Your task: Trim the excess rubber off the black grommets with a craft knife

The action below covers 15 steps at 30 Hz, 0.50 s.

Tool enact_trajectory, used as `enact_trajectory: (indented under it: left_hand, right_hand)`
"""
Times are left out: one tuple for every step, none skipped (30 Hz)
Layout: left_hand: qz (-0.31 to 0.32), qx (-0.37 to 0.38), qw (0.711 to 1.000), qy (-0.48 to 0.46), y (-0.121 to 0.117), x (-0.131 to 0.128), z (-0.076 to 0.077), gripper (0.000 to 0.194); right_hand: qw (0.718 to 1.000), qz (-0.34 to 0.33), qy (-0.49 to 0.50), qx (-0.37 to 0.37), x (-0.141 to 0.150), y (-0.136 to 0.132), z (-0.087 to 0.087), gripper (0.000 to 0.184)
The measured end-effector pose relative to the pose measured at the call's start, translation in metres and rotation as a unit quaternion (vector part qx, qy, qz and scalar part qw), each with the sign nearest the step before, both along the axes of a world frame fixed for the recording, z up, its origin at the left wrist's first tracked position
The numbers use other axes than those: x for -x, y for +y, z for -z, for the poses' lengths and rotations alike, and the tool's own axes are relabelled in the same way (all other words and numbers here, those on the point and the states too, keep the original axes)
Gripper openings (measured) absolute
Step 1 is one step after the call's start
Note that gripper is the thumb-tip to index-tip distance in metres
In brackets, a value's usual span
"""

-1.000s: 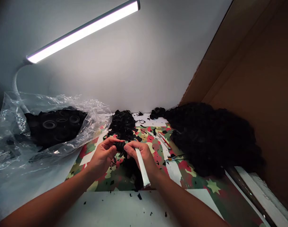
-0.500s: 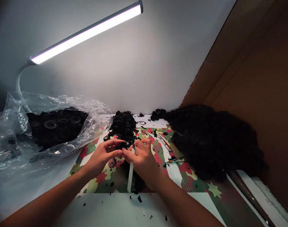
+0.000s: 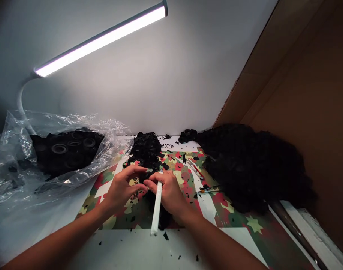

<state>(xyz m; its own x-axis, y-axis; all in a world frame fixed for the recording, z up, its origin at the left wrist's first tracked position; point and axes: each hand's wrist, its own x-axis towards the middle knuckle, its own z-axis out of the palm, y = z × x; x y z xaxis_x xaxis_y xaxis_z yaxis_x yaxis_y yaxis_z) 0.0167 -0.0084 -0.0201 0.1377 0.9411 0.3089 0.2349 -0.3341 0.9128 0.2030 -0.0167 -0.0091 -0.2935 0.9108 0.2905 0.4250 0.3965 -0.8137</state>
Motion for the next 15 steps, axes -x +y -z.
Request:
enact_trajectory:
  left_hand:
    - [-0.003,0.013,1.0,-0.005,0.0,0.0,-0.001,0.038]
    - [0.0,0.027,1.0,-0.013,0.0,0.0,-0.002,0.036]
    - [0.009,0.044,0.999,-0.025,0.001,0.001,-0.004,0.034]
    - [0.02,0.061,0.997,-0.041,0.001,0.002,-0.006,0.032]
    - [0.03,0.079,0.995,-0.058,0.002,0.002,-0.009,0.029]
    - [0.038,0.096,0.992,-0.074,0.002,0.003,-0.011,0.027]
    - [0.041,0.108,0.989,-0.088,0.002,0.003,-0.013,0.025]
    - [0.04,0.115,0.988,-0.099,0.002,0.003,-0.014,0.023]
    - [0.034,0.117,0.987,-0.107,0.002,0.003,-0.015,0.021]
    - [0.028,0.118,0.986,-0.111,0.002,0.003,-0.016,0.02]
    - [0.022,0.117,0.986,-0.113,0.002,0.003,-0.016,0.019]
    - [0.016,0.115,0.987,-0.11,0.002,0.003,-0.016,0.018]
    - [0.01,0.112,0.989,-0.101,0.002,0.003,-0.015,0.018]
    - [0.005,0.106,0.99,-0.087,0.002,0.003,-0.014,0.018]
    - [0.001,0.099,0.992,-0.072,0.002,0.004,-0.013,0.018]
  right_hand:
    - [1.0,-0.007,0.01,0.006,0.0,0.0,0.0,0.036]
    - [1.0,-0.01,0.021,0.009,0.001,-0.001,-0.001,0.037]
    - [0.999,-0.012,0.033,0.011,0.001,-0.001,-0.001,0.037]
    - [0.999,-0.012,0.046,0.017,0.001,-0.001,-0.002,0.037]
    - [0.998,-0.013,0.059,0.028,0.001,-0.001,-0.003,0.038]
    - [0.997,-0.015,0.07,0.041,0.001,-0.002,-0.004,0.038]
    - [0.995,-0.017,0.078,0.054,0.001,-0.002,-0.005,0.039]
    - [0.994,-0.02,0.084,0.066,0.002,-0.002,-0.006,0.039]
    - [0.993,-0.023,0.085,0.076,0.002,-0.002,-0.006,0.039]
    - [0.993,-0.027,0.08,0.081,0.001,-0.002,-0.006,0.039]
    - [0.994,-0.028,0.069,0.078,0.001,-0.001,-0.006,0.039]
    - [0.996,-0.024,0.052,0.067,0.0,0.0,-0.006,0.038]
    - [0.998,-0.013,0.031,0.047,-0.001,0.001,-0.005,0.037]
    - [1.0,0.005,0.009,0.021,-0.002,0.002,-0.004,0.035]
    - [1.0,0.025,-0.01,-0.009,-0.004,0.003,-0.003,0.031]
